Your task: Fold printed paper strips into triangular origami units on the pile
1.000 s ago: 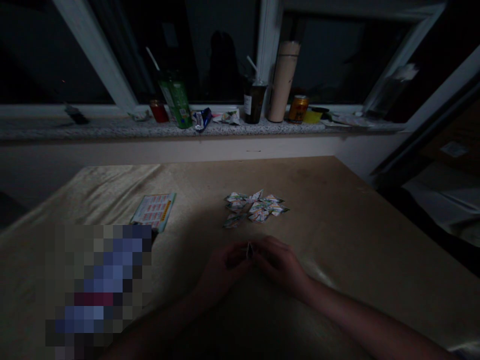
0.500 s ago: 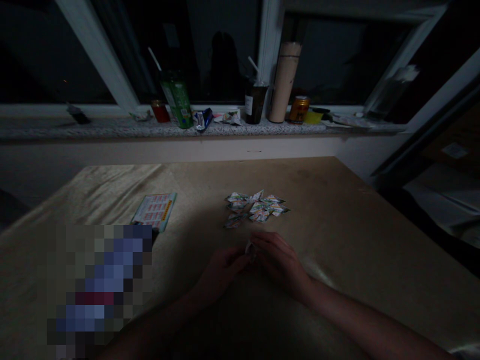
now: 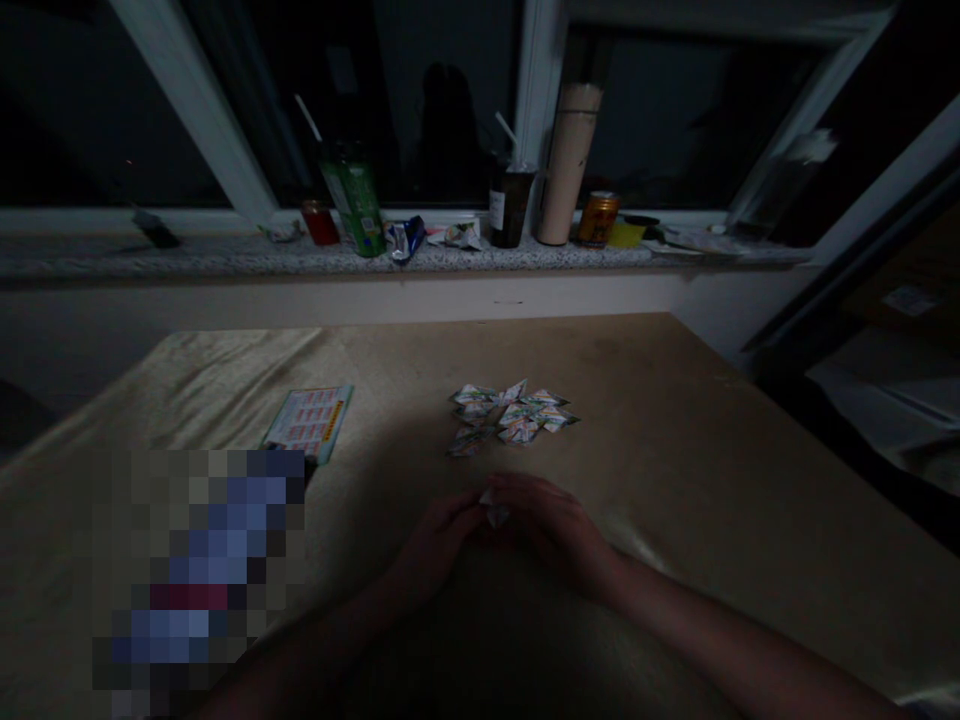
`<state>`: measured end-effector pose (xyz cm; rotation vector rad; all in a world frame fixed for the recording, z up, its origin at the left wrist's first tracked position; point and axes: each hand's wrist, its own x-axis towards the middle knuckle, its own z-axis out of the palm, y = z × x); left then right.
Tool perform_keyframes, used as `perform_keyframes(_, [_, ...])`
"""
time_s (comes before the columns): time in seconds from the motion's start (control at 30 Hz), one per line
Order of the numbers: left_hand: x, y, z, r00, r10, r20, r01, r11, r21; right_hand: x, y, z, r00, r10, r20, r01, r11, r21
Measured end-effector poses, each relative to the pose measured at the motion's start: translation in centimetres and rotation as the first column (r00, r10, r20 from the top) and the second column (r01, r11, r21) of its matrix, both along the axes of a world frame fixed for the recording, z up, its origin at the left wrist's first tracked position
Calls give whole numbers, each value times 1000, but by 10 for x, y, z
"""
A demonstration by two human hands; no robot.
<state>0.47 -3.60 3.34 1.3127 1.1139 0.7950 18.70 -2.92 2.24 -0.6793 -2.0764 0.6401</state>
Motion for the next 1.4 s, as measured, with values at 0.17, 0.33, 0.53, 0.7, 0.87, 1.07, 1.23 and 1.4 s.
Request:
perform_keyframes(0.17, [-2,0,-2,997,52,52,-51,998,-28,0,0,-5,1000,-10,-10,10,999,33])
perform_keyframes(0.33, [-5,0,-9,981,46,190,-30,996,-83,3,-1,-9,999,-47,26,47,999,4])
perform_keyframes(0.53, [-5,1,-8,966,-73,246,86,995,-44,2,0,-4,998,-52,20,50,995,87])
perform_keyframes(0.7, [-2,2,-4,969,-47,241,72,993,-98,0,-1,0,999,-24,-42,27,996,79])
perform_keyframes(0.87, [-1,2,-4,981,-27,190,43,996,-80,1,-2,5,988,-95,-119,84,992,-93])
perform_keyframes(1.07, [0,3,0,999,-25,36,29,993,-112,0,1,5,978,-164,-131,91,894,-439])
perform_keyframes(1.23, [1,2,-3,999,-53,8,54,995,-90,-6,0,4,983,-109,-148,7,824,-566])
perform_keyframes(1.4, [1,0,-3,986,-97,-136,92,995,-44,-8,-1,5,979,-117,-167,12,851,-524])
